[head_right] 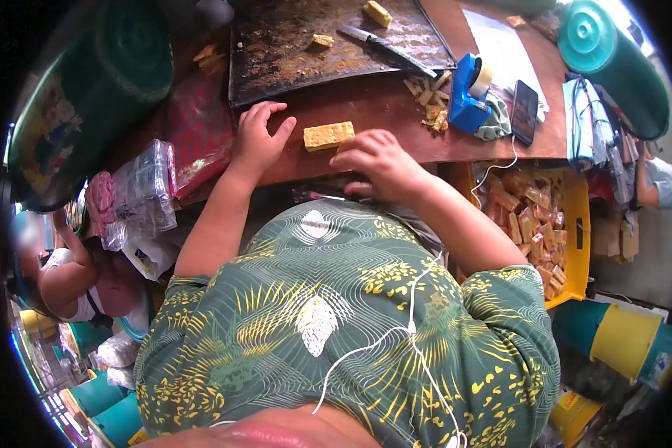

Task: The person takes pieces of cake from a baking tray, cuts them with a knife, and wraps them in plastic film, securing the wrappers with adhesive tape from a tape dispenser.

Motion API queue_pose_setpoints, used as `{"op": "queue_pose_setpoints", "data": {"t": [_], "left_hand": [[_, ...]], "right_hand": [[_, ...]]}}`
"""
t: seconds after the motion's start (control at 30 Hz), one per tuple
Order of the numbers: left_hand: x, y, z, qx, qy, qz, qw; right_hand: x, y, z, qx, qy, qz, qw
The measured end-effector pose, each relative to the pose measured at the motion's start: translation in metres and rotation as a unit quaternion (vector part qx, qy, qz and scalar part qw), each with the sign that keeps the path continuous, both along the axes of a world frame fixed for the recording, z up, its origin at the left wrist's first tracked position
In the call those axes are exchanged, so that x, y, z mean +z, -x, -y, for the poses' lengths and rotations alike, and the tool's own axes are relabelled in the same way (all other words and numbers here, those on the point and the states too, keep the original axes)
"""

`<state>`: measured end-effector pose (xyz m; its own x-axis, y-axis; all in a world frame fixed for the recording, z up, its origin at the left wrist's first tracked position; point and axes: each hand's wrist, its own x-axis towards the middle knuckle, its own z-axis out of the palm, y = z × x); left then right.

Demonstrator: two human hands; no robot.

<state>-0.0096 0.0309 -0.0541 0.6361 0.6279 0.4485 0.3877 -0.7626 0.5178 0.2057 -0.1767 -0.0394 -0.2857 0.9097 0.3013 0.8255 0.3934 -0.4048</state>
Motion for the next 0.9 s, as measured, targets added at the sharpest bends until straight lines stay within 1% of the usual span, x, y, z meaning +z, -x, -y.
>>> {"op": "queue_pose_setpoints", "data": {"t": [0.07, 0.1, 0.17, 0.2, 0.27, 0.3, 0.4, 0.53, 0.6, 0.73, 0.87, 0.9], "left_hand": [[0.002, -0.006, 0.003, -0.03, -0.021, 0.036, 0.999], [0.007, -0.011, 0.006, -0.047, -0.022, 0.047, 0.998], [0.016, -0.021, 0.005, -0.079, -0.024, 0.073, 0.994], [0.018, -0.023, 0.006, -0.08, 0.006, 0.063, 0.995], [0.022, -0.029, 0.004, -0.081, 0.062, 0.043, 0.994], [0.018, -0.032, 0.001, -0.07, 0.071, 0.035, 0.994], [0.004, -0.04, -0.008, -0.039, 0.056, -0.048, 0.997], [-0.009, -0.049, 0.0, 0.017, -0.084, -0.126, 0.988], [-0.002, -0.051, 0.002, 0.009, -0.033, -0.156, 0.987], [0.033, -0.049, 0.007, -0.037, 0.035, -0.221, 0.974], [0.024, -0.05, 0.002, -0.053, 0.074, -0.139, 0.986], [0.022, -0.051, 0.004, -0.036, 0.041, -0.17, 0.984]], "right_hand": [[-0.003, 0.005, 0.011, -0.007, 0.012, 0.079, 0.997], [-0.009, 0.003, 0.01, -0.027, -0.026, 0.13, 0.991], [-0.016, 0.001, 0.006, -0.037, -0.039, 0.087, 0.995], [-0.018, 0.003, 0.005, -0.041, -0.044, 0.062, 0.996], [-0.016, 0.0, 0.003, 0.004, -0.035, 0.046, 0.998], [-0.014, -0.002, 0.002, 0.025, -0.033, 0.037, 0.998], [-0.005, -0.004, 0.011, 0.036, -0.022, 0.004, 0.999], [0.013, -0.011, 0.025, 0.022, -0.004, -0.019, 1.0], [0.022, -0.011, 0.026, 0.014, -0.003, -0.018, 1.0], [0.028, -0.012, 0.019, -0.019, -0.01, -0.026, 0.999], [0.05, -0.014, 0.007, -0.03, -0.016, -0.041, 0.999], [0.058, -0.012, 0.005, -0.027, -0.013, -0.044, 0.999]]}}
